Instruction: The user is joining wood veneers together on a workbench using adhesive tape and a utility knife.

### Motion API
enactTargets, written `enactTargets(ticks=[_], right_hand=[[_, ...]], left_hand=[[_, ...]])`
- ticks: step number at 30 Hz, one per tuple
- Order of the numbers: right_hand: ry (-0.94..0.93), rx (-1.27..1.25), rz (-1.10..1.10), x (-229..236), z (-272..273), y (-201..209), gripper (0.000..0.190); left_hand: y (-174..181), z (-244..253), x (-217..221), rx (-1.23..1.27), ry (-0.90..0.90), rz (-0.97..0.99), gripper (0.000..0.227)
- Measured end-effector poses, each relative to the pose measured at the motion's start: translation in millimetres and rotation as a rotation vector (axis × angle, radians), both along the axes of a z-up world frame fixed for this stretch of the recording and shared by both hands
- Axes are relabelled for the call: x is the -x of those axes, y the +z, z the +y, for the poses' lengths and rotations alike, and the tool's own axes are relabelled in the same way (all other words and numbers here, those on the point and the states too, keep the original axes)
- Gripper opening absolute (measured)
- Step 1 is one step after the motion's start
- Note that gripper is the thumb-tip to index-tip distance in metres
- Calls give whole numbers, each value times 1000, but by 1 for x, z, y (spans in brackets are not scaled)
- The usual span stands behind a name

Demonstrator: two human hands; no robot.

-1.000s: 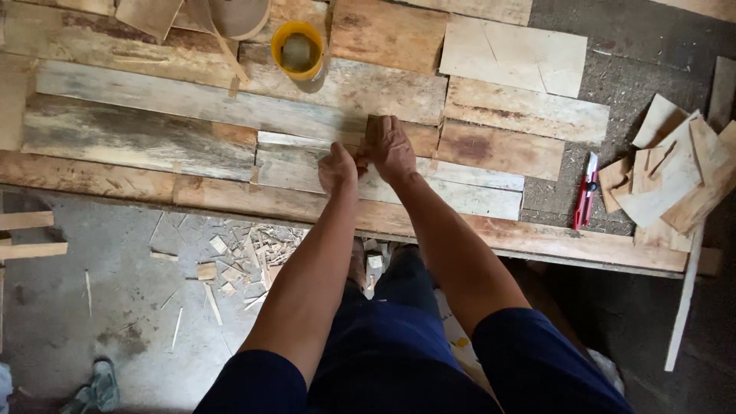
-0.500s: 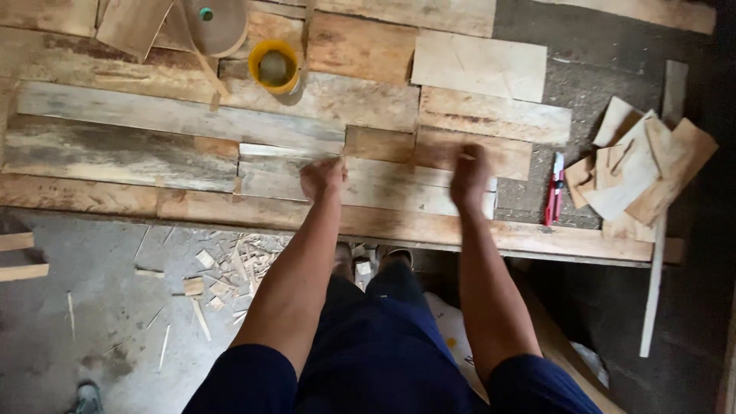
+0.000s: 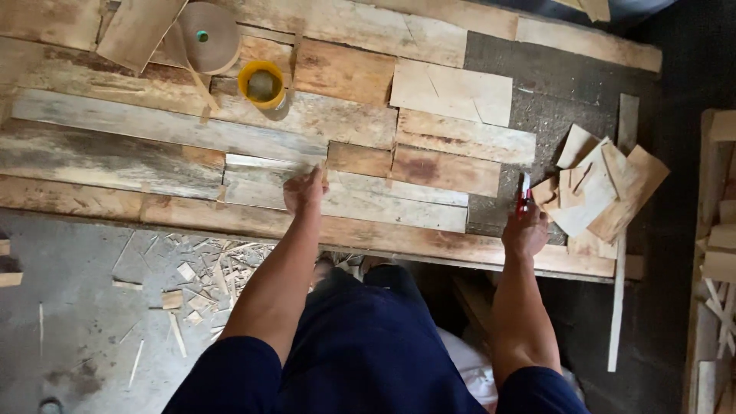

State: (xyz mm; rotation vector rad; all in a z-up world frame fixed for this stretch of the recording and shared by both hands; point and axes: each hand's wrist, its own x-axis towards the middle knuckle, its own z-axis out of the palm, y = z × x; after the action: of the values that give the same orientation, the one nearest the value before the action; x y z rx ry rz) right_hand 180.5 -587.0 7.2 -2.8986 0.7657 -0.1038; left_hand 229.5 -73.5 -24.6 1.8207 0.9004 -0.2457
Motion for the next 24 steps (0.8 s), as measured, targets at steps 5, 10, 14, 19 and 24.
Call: enactTargets(ticks=[5,10,14,19,24], right_hand=[[-39,-47,-60,-2,-7,1,37],[19,-49,-159,-1,-43,-41,34],[-50,-111,-282,4,-65,-75,33],[-6,-348,-437,-7,33,10,30],[819,-234,-368,-15,166,91,42]], left_hand=[[-38,1,9,208,122,-216,17],[-34,-9,15,333,328,-277,5],[-72,-5,16,381,322,-449,14],[-35,-7,18,523,426,-461,31],[-29,-9,25,483,343,-515,33]])
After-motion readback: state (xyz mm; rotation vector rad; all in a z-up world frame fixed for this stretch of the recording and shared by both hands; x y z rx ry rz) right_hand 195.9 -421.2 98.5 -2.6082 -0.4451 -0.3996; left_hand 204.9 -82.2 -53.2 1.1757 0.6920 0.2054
